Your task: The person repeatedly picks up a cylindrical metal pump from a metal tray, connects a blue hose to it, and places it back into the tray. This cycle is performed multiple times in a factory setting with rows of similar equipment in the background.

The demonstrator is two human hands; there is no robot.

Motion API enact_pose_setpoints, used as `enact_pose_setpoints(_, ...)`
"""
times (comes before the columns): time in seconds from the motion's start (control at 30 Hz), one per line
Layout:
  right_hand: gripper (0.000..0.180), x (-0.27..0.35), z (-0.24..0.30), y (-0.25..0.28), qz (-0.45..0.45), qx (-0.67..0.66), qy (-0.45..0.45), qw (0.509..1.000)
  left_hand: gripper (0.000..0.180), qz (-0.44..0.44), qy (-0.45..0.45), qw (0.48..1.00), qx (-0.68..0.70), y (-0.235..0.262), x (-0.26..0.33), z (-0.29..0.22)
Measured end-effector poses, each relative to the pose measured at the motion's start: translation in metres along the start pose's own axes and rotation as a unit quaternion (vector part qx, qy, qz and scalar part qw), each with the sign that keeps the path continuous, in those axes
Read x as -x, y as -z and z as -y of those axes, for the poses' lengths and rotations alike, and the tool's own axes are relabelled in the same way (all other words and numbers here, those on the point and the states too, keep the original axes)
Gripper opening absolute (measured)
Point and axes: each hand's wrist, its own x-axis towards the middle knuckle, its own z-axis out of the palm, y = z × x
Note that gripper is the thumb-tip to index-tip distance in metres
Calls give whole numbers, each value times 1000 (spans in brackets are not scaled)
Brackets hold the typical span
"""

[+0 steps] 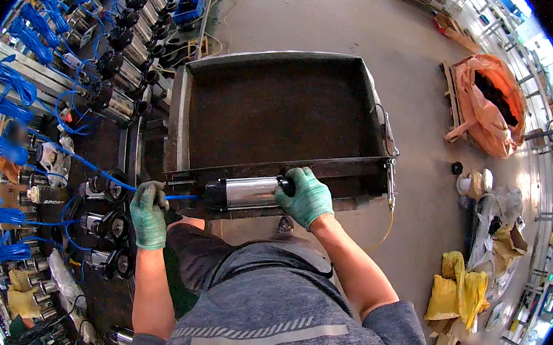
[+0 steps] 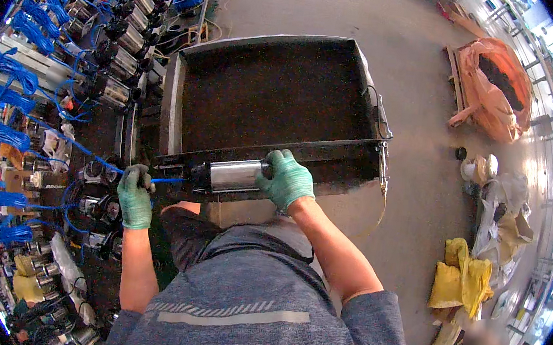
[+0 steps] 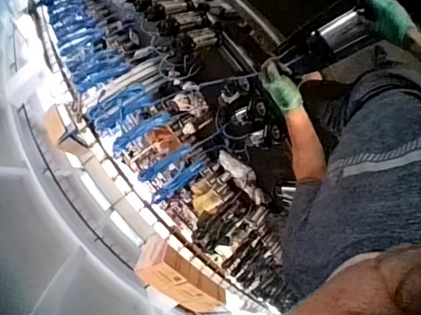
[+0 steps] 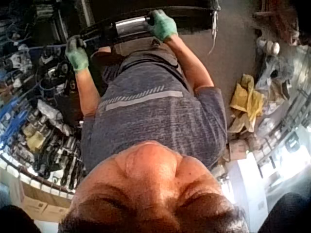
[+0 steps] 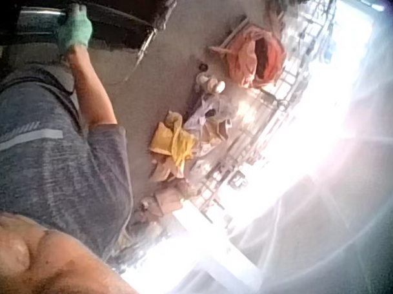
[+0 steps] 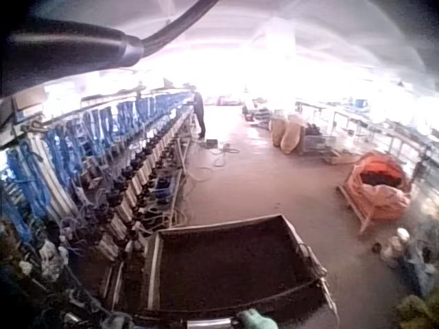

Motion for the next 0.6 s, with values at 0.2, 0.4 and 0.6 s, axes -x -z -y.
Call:
enact_pose_setpoints(0.2,32,3,-42,7,-22,-98,-7,995,31,52,-49,992,104,-14,14,-47)
enact_pose_setpoints(0.4,29,7,-143,-3,-126,28,-49,990,42,153,13,969,193,-59,24,-72)
enact_pose_setpoints(0.6,35,0,-197,-37,-87,105,-69,988,30,250,11,965,81,-114,28,-65)
